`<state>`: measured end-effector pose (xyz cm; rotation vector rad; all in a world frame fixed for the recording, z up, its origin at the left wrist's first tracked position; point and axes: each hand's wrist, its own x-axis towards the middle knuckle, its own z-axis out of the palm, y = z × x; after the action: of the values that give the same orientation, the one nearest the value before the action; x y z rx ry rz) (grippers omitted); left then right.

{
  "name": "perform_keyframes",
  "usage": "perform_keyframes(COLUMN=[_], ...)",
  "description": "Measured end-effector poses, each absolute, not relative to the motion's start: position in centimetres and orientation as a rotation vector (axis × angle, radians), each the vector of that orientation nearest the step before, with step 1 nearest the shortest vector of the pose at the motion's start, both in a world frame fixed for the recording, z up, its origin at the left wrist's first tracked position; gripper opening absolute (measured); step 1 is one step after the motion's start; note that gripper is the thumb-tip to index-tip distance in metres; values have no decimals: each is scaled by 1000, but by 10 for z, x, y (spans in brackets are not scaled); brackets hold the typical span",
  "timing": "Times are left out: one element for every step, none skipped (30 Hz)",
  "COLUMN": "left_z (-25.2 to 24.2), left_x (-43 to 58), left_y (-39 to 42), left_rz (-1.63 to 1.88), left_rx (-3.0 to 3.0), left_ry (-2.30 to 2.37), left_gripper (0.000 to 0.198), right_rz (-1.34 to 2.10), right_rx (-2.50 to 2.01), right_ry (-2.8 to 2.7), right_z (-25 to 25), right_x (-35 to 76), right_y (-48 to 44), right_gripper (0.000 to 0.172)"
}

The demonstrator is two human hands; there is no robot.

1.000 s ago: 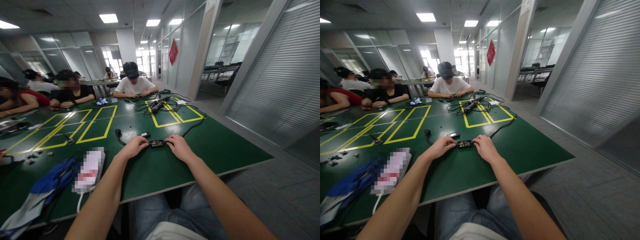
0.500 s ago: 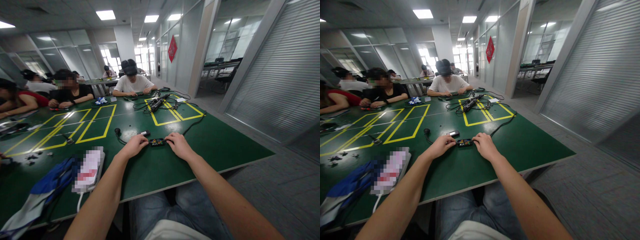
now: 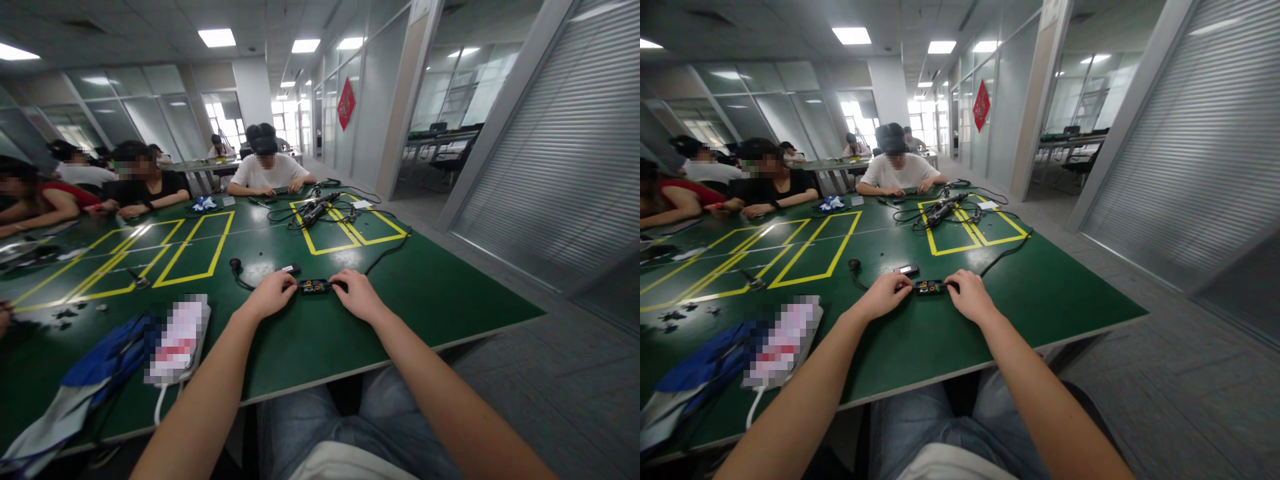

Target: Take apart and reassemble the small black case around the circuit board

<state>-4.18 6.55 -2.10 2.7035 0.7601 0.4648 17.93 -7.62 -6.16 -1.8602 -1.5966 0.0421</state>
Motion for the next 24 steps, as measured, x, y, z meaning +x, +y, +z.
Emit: perform_keyframes(left_z=[-21,-21,-20,-20,-20,-20,-20,-19,-19,-19,-18,-18,-17,-17,-17,-17,-17,-17,-18,-18,-18,-18,-18,-18], left_x=[-42,-42,-42,-42,-42,-43,-43,-43,-43,-43,-43,-44,-44,-44,-43,-43,-43,-43,-43,-43,-43,-43,-43,-44], left_y=[65,64,64,63,63,63,63,63,63,64,64,64,64,64,64,64,64,64,65,65,65,65,65,65], left_rz=[466,468,468,466,465,463,459,454,448,442,437,433,431,430,429,427,427,425,423,421,419,416,413,411], left_rx=[2700,2695,2691,2687,2685,2684,2683,2680,2675,2669,2664,2660,2658,2658,2658,2658,2656,2653,2649,2644,2638,2633,2630,2631], left_ry=[757,748,737,727,721,721,727,737,748,758,764,767,768,769,772,776,778,777,773,770,767,767,770,772], left_gripper=[20,19,19,18,17,18,18,20,22,24,25,26,27,28,29,29,30,30,30,30,30,30,31,30], right_rz=[46,48,47,44,39,34,32,33,38,44,50,54,55,54,52,51,50,48,48,50,54,58,62,63], right_rx=[-1872,-1886,-1902,-1916,-1926,-1931,-1935,-1938,-1941,-1944,-1947,-1949,-1950,-1950,-1951,-1954,-1958,-1960,-1962,-1965,-1967,-1970,-1972,-1971], right_ry=[-1593,-1591,-1591,-1593,-1596,-1597,-1596,-1594,-1591,-1589,-1587,-1586,-1586,-1585,-1585,-1585,-1585,-1585,-1586,-1586,-1585,-1585,-1585,-1585], right_z=[-60,-59,-57,-56,-55,-54,-53,-53,-52,-52,-52,-52,-51,-51,-51,-51,-51,-51,-50,-50,-50,-50,-49,-49], right_x=[178,177,175,174,173,172,171,171,171,170,170,171,171,171,171,170,170,170,170,170,170,170,170,170], right_y=[-77,-78,-78,-79,-80,-80,-81,-81,-81,-81,-81,-82,-81,-81,-81,-81,-81,-81,-81,-81,-81,-81,-81,-81], right_gripper=[19,19,18,18,18,19,19,19,20,20,21,21,21,21,21,20,20,21,21,21,21,22,22,22])
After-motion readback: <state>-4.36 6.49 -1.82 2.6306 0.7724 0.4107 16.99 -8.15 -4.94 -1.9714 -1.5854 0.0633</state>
